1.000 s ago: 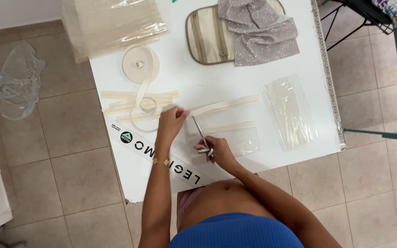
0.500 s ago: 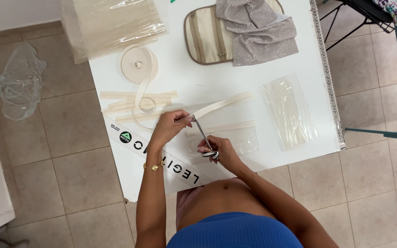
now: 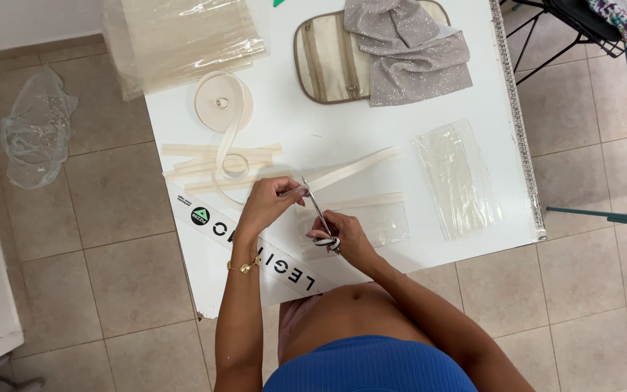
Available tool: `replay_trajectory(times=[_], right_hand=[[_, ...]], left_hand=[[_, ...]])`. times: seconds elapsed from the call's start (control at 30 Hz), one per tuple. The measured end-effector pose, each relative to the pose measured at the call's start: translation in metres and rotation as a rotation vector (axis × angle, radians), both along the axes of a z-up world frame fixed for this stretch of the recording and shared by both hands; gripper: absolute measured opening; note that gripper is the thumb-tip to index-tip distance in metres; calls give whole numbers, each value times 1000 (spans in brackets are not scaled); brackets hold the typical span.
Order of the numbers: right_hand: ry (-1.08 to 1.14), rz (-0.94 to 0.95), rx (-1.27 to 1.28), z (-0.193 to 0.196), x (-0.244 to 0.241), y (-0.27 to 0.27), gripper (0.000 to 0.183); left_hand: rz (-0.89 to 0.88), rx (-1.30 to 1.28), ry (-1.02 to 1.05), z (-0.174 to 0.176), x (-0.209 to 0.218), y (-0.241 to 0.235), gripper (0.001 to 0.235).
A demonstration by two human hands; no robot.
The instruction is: The person cuts a piece of gray glittery fabric and then uses scissors to cut several strips of beige ribbon on a white table. The person arranges the ribbon strips and cuts them into smaller pieces, placing the cut pieces on the table.
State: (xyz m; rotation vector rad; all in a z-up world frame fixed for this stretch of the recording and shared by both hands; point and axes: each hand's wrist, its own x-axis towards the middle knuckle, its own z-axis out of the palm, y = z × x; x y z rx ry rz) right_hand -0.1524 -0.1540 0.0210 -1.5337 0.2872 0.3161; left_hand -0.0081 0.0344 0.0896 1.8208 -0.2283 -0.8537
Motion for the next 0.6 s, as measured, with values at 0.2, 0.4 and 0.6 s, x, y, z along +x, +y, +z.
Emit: replay_trajectory(times=[0.2, 0.4, 0.6], right_hand=[[45, -9, -10, 8, -8, 2, 21], [48, -25, -30, 4, -12, 5, 25], [39, 26, -29, 21, -11, 3, 23]], left_hand=[[-12, -13, 23, -2, -3, 2, 23], [-22, -3, 29, -9, -3, 4, 23], [-40, 95, -15, 3, -7, 19, 23]])
